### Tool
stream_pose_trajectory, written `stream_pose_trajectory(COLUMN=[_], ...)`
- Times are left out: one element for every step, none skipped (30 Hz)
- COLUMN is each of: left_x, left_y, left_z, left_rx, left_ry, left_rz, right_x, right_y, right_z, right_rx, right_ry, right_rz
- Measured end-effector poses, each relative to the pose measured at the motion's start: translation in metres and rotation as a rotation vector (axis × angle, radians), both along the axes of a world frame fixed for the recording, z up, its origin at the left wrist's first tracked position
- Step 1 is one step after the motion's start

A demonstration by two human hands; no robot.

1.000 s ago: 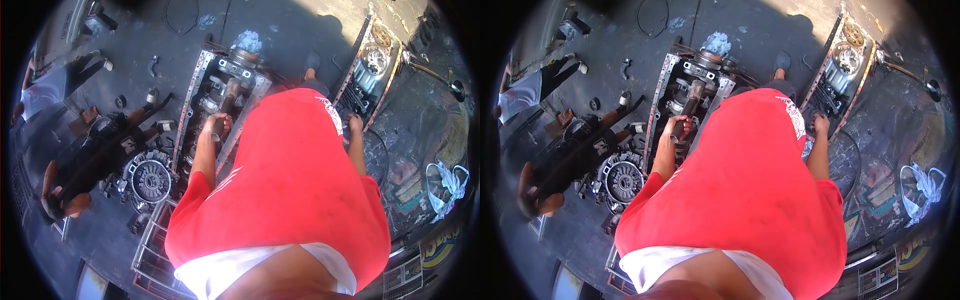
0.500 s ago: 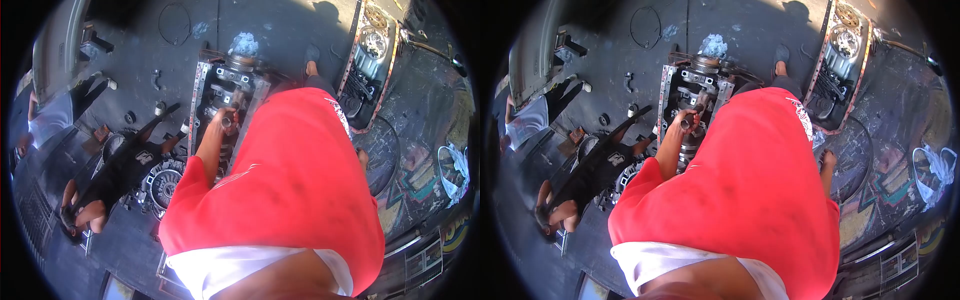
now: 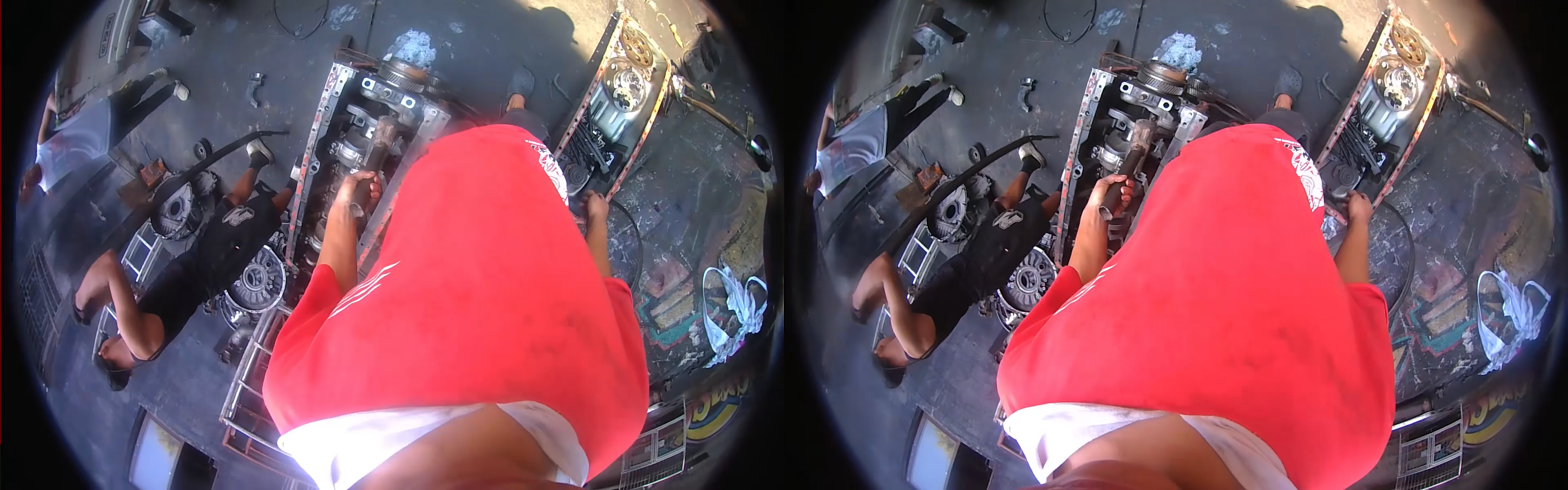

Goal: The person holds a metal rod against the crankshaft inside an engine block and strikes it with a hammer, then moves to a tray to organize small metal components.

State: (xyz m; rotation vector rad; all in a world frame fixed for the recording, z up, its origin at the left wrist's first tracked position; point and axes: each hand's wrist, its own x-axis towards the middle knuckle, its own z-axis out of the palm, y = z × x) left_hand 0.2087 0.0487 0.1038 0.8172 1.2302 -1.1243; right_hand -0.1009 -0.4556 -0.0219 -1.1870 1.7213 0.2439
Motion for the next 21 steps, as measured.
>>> stream_pose_trajectory(left_x=[-0.002,-0.001,0.006,0.008,0.011,0.012,0.012,0.016,0.023,0.031,0.04,0.046,0.054,0.062,0.063,0.062,0.054,0.047,0.046,0.048,0.043], left_y=[0.002,0.004,0.005,0.002,0.004,0.005,0.007,0.007,0.006,0.002,-0.004,-0.009,-0.018,-0.027,-0.024,-0.02,-0.013,-0.003,0.0,0.0,0.004], left_z=[0.0,-0.002,-0.006,-0.007,-0.012,-0.016,-0.022,-0.027,-0.031,-0.034,-0.038,-0.042,-0.04,-0.036,-0.042,-0.047,-0.046,-0.041,-0.041,-0.04,-0.034], left_rx=[0.001,-0.014,-0.03,0.036,0.037,0.039,0.036,0.055,0.075,0.072,0.067,0.061,-0.005,-0.062,-0.065,-0.07,-0.066,-0.036,-0.015,-0.016,-0.045], left_ry=[0.002,0.084,0.162,0.085,0.109,0.141,0.149,0.167,0.183,0.186,0.15,0.115,0.098,0.188,0.13,0.071,0.077,0.019,-0.046,-0.048,-0.044], left_rz=[0.009,0.065,0.11,0.057,0.059,0.062,0.043,0.043,0.041,0.019,-0.006,-0.026,0.04,0.142,0.067,-0.001,0.006,-0.032,-0.075,-0.071,-0.012], right_x=[0.015,0.011,0.005,0.009,0.006,-0.019,-0.045,-0.057,-0.066,-0.088,-0.127,-0.152,-0.152,-0.15,-0.143,-0.131,-0.114,-0.107,-0.124,-0.111,-0.096], right_y=[-0.004,-0.007,-0.01,-0.005,0.001,0.006,0.011,0.023,0.036,0.047,0.06,0.067,0.074,0.081,0.086,0.084,0.08,0.082,0.074,0.069,0.058], right_z=[0.016,0.014,0.01,0.02,0.038,0.029,0.02,0.033,0.046,0.04,0.015,0.002,0.011,0.016,0.022,0.026,0.03,0.031,0.017,0.015,0.013], right_rx=[0.022,0.021,0.016,0.009,0.057,0.067,0.077,0.102,0.127,0.125,0.157,0.188,0.186,0.171,0.154,0.15,0.142,0.139,0.02,0.018,0.036], right_ry=[0.055,0.053,0.054,0.053,0.16,0.202,0.247,0.259,0.269,0.271,0.301,0.333,0.34,0.314,0.284,0.289,0.29,0.29,0.197,0.196,0.199], right_rz=[0.035,0.04,-0.015,-0.079,-0.029,-0.041,-0.055,-0.054,-0.055,-0.078,-0.126,-0.171,-0.187,-0.191,-0.194,-0.197,-0.191,-0.186,0.28,0.284,0.073])
